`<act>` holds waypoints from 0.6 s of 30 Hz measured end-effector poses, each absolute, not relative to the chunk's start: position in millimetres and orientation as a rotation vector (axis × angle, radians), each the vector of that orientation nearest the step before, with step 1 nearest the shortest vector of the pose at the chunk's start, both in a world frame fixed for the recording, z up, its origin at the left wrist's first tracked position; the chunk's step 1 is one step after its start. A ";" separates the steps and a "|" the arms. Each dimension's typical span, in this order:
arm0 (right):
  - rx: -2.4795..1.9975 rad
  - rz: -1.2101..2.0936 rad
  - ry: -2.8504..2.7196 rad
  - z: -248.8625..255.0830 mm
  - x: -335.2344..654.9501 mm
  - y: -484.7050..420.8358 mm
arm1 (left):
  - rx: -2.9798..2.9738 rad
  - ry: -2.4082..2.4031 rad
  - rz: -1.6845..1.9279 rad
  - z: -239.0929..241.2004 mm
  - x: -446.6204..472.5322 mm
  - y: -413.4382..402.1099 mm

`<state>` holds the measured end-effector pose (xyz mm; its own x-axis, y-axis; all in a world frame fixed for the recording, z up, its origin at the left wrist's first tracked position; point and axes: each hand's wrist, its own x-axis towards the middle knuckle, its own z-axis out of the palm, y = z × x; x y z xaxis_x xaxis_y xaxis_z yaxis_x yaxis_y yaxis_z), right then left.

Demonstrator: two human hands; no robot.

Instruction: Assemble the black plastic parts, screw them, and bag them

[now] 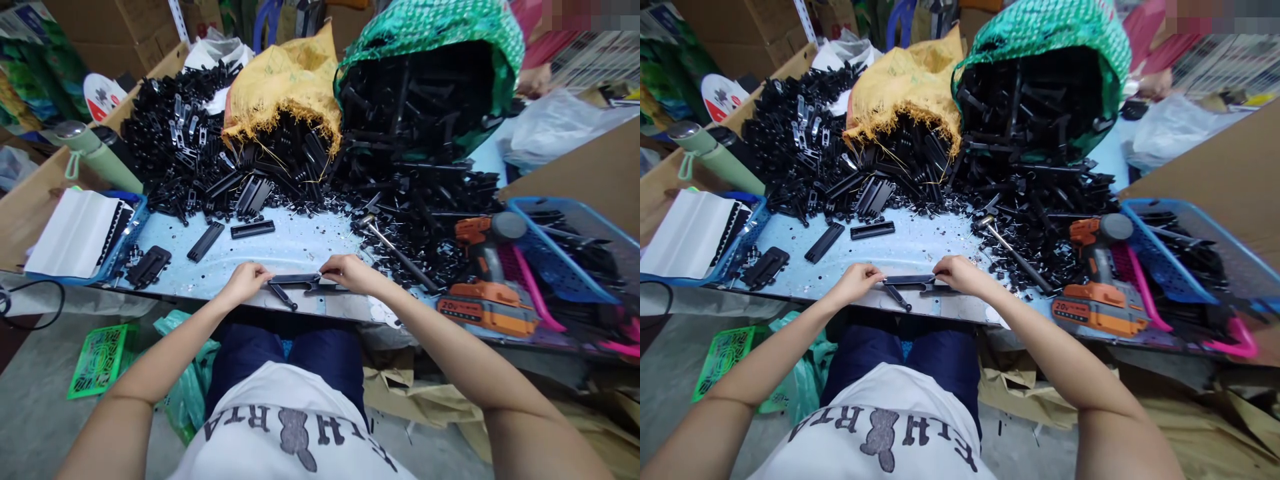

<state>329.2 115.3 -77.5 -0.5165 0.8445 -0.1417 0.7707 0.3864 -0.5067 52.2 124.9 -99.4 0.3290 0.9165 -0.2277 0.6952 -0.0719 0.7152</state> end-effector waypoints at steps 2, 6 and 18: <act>-1.574 0.678 -2.610 -70.6 319.8 111.7 | 1.750 1.443 0.393 -106.7 55.1 128.6; -1.604 0.458 -2.835 -62.0 301.1 108.6 | 1.549 1.395 0.461 -117.5 60.5 135.0; -1.426 0.457 -2.577 -98.0 313.5 109.6 | 1.371 1.301 0.386 -128.9 55.3 128.7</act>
